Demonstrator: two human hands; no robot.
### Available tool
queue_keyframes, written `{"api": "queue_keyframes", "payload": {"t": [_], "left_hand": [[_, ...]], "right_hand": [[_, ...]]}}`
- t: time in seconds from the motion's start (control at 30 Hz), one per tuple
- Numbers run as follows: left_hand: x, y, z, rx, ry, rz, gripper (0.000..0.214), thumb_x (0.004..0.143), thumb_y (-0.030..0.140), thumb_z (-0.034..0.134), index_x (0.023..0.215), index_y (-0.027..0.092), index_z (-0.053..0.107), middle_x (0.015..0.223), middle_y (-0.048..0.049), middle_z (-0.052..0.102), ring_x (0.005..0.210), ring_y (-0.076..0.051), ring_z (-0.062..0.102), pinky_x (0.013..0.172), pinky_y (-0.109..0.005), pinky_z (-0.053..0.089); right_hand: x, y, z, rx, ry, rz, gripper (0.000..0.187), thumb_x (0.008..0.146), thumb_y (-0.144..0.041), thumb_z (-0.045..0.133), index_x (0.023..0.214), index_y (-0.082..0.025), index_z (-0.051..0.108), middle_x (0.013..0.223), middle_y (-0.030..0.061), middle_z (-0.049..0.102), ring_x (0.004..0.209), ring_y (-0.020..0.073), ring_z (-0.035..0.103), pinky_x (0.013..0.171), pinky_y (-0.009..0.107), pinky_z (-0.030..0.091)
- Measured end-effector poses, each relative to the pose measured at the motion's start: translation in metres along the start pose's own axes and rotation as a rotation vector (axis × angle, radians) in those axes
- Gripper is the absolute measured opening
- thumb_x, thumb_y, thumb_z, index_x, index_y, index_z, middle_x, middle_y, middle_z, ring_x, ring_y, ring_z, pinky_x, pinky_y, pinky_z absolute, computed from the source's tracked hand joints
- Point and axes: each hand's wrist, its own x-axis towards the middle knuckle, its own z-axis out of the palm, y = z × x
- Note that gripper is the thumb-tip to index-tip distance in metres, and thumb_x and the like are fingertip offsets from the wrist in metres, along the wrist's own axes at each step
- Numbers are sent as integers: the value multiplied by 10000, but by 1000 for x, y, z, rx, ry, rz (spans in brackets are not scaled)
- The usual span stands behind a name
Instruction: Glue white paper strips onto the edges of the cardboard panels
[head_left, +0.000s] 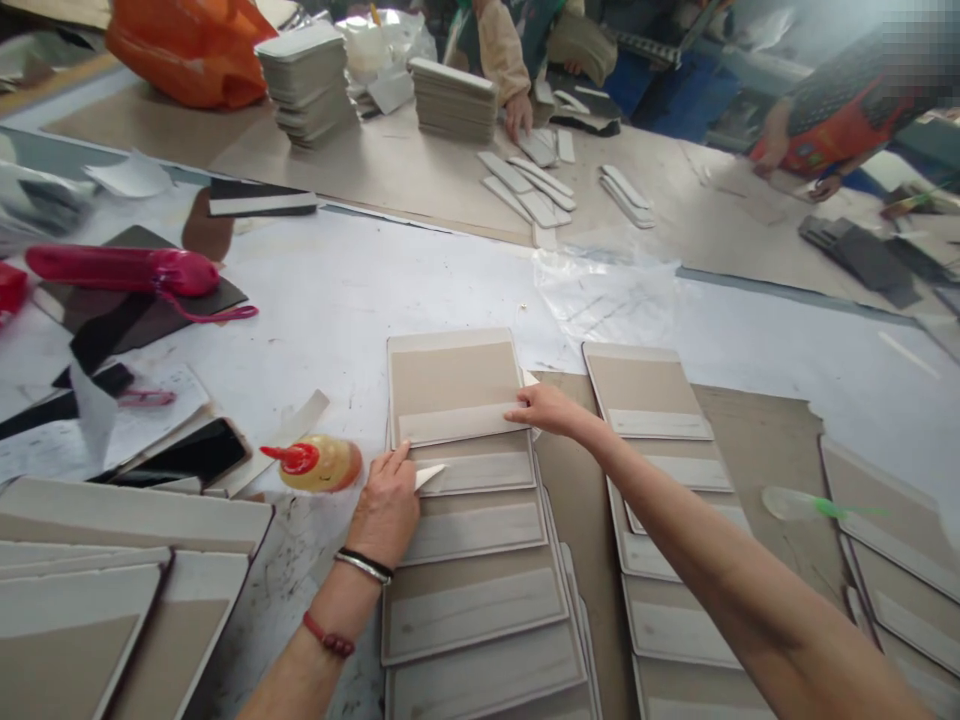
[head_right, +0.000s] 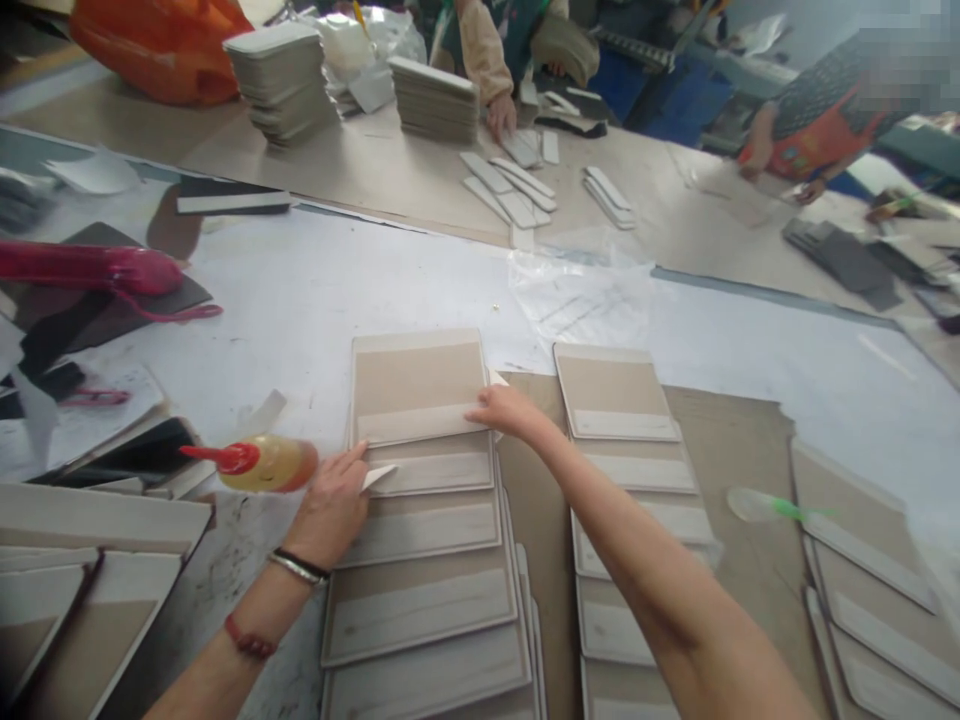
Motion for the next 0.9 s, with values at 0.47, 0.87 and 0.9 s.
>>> {"api": "queue_keyframes", "payload": {"t": [0.47,0.87,0.9], "left_hand": [[-1,4,1,55,-12,-10,208,695,-11,411,679,171,509,1178,-182,576,1005,-262,531,866,-416,440],[0,10,0,104,-40,-54,222,718,-23,390,698,151,526,1167,-193,575,1014,-258,528,872,-384,437],[0,10,0,107,-38,-52,220,719,-22,390,699,149,526,1168,-198,573,1015,-260,528,871,-386,437]], "right_hand": [[3,-3,4,-45,-9,81,278,756,-453,516,767,-196,620,839,70,648,756,188,572,528,240,290],[7,-1,7,-72,-2,79,310,759,-467,506,807,-191,639,875,92,659,803,220,584,540,257,317],[6,-1,6,-73,-2,81,308,757,-467,506,805,-193,639,877,92,659,804,221,585,539,257,318]]}}
